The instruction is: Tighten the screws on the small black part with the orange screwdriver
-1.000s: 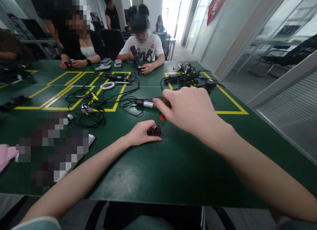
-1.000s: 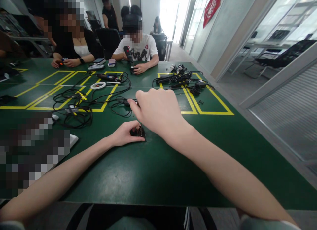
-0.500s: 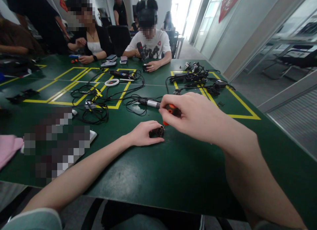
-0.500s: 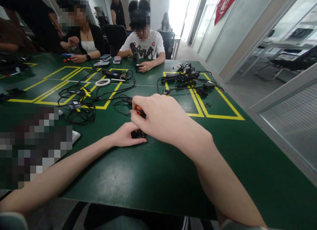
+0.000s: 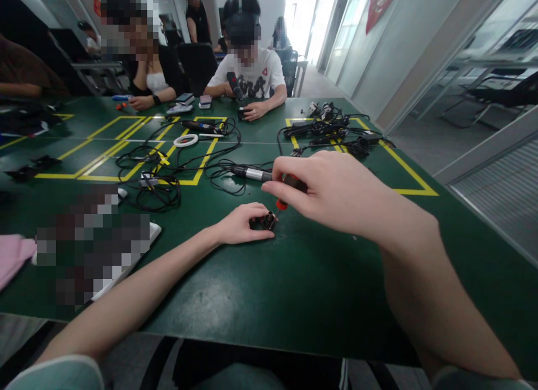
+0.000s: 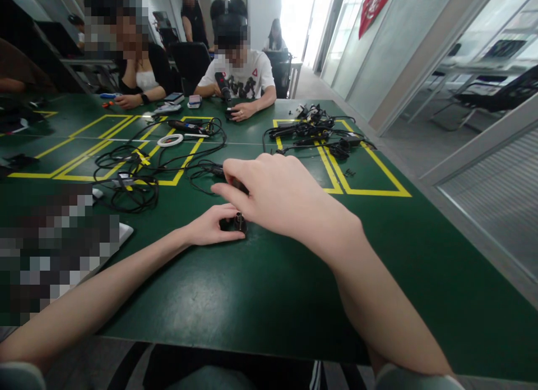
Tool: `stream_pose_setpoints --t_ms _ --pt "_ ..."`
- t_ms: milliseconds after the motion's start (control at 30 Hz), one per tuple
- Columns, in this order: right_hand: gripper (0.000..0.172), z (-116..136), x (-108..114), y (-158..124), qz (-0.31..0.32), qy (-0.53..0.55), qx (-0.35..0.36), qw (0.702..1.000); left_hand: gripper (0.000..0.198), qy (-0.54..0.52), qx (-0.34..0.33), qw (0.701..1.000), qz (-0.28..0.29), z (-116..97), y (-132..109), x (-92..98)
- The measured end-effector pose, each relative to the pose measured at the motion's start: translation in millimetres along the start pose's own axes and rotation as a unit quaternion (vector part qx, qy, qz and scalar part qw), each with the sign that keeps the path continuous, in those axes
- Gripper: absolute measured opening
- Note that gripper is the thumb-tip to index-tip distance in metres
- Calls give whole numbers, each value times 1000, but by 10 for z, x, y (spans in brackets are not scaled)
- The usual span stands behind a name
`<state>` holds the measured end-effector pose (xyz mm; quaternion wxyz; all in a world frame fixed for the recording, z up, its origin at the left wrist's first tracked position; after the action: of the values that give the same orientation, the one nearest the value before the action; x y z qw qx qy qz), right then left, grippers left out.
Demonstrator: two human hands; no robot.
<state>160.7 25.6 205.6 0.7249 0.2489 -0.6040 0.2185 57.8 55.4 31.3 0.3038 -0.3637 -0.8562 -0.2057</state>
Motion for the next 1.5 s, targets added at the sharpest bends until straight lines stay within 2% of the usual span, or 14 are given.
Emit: stream_pose_setpoints --t_ms 100,200,267,400,567,700,833,967,1033,1100,1233,1400,1500 --pt "17 15 -11 5 -6 6 17 1000 31 5 3 1000 0 9 3 -1" --pt "20 38 -8 -13 -11 23 39 999 31 17 6 1000 -4 19 2 0" --pt "13 50 -10 -12 -7 19 38 999 31 19 3 1000 -8 17 2 5" --pt "28 30 0 14 -9 -9 4 1000 30 11 1 1000 -9 12 8 10" --pt "15 45 -9 8 -7 18 24 1000 30 12 2 1000 -6 13 12 4" --pt "19 71 -20 3 -8 11 28 1000 32 17 6 1000 -15 28 6 12" --pt "32 50 8 19 -27 -14 8 999 32 13 1 1000 -7 9 7 8" --pt "15 65 16 12 -19 13 25 999 32 14 2 1000 -5 8 7 3" --pt "12 91 19 5 -17 20 37 999 33 17 5 1000 -12 20 2 6" --pt "14 100 16 7 -19 13 37 999 34 19 7 1000 -16 32 -2 10" --pt "32 48 16 24 -29 -19 1 999 33 15 1 1000 -5 26 -2 3" --pt "19 59 1 24 -20 -4 13 1000 32 12 -5 1000 -8 10 1 9" --pt "19 80 8 22 -35 -3 25 999 32 15 -4 1000 -21 18 -1 17"
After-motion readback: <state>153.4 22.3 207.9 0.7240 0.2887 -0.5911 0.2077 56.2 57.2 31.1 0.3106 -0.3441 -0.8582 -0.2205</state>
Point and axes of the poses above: each hand's wrist, its own y-axis towards the middle knuckle, its own x-axis out of the back of the hand, z = x × y, the point moved 9 cm from there along y, towards the middle knuckle, and after that the axes turned 8 degrees about z, right-handed, at the moved point
